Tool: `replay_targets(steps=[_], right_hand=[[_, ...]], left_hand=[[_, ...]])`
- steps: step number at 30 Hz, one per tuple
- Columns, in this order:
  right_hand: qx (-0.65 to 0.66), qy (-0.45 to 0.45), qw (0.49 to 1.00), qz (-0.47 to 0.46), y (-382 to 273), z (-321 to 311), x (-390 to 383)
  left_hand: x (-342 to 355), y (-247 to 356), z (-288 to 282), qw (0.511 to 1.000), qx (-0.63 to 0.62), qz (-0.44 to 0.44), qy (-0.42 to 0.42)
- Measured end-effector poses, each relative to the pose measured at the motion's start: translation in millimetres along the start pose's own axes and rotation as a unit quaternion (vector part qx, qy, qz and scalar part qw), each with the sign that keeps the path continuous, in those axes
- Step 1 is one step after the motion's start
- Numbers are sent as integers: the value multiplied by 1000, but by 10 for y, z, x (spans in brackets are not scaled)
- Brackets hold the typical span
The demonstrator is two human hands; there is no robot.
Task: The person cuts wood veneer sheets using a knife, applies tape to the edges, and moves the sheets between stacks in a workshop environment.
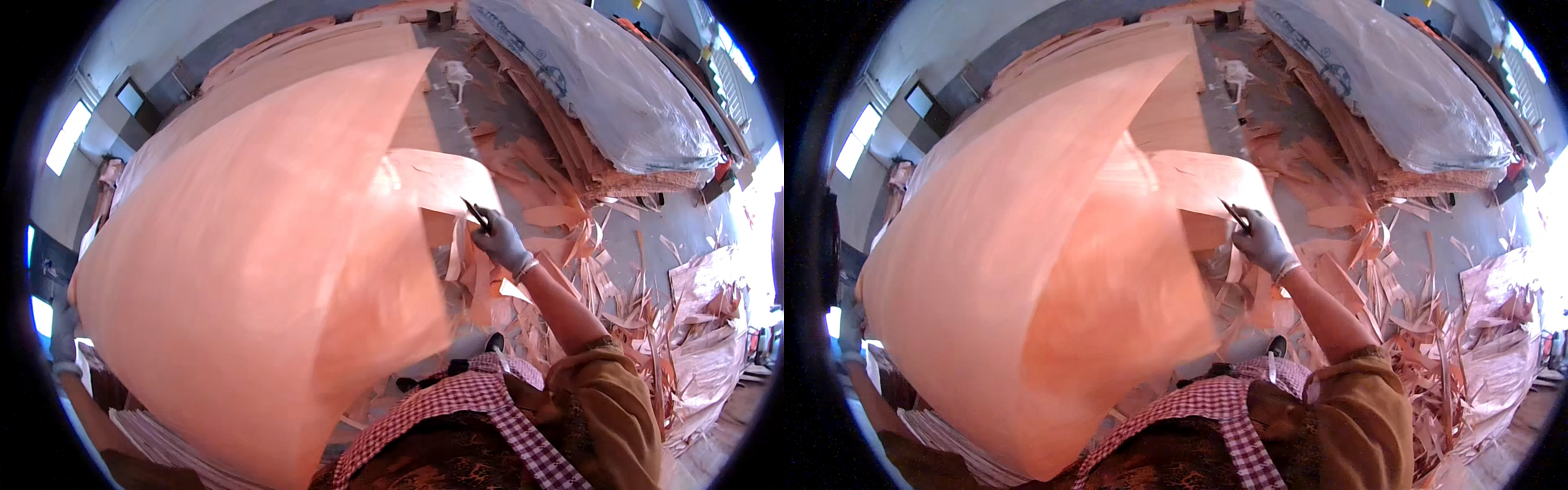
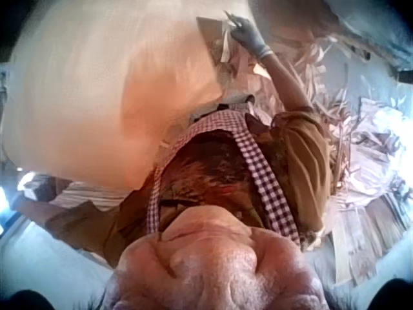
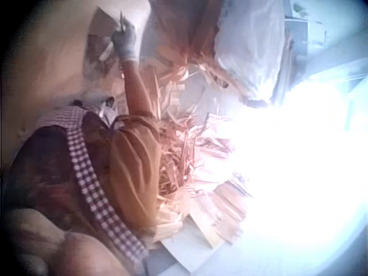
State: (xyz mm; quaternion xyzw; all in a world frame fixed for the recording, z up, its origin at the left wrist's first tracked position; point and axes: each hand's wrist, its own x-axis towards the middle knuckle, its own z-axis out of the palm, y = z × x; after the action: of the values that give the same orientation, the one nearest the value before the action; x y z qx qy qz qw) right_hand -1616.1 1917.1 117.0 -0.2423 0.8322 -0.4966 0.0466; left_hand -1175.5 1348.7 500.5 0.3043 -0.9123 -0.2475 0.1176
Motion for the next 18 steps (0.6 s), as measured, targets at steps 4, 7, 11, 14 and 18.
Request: replay_targets(steps=[4, 7, 11, 14, 18], right_hand=[[-41, 19, 993, -109, -287, 521, 423], [8, -115, 992, -55, -688, 954, 645], [211, -294, 932, -6, -1252, 1995, 781], [288, -419, 847, 155, -1596, 2712, 821], [266, -552, 790, 28, -1689, 3893, 835]], left_hand=[[-271, -942, -538, 991, 53, -116, 29], [-326, -1303, -521, 995, 22, -82, 51], [-435, -1659, -555, 997, -28, -27, 66], [-422, -1926, -622, 995, -52, 4, 82], [-673, -2334, -1527, 975, -103, -26, 198]])
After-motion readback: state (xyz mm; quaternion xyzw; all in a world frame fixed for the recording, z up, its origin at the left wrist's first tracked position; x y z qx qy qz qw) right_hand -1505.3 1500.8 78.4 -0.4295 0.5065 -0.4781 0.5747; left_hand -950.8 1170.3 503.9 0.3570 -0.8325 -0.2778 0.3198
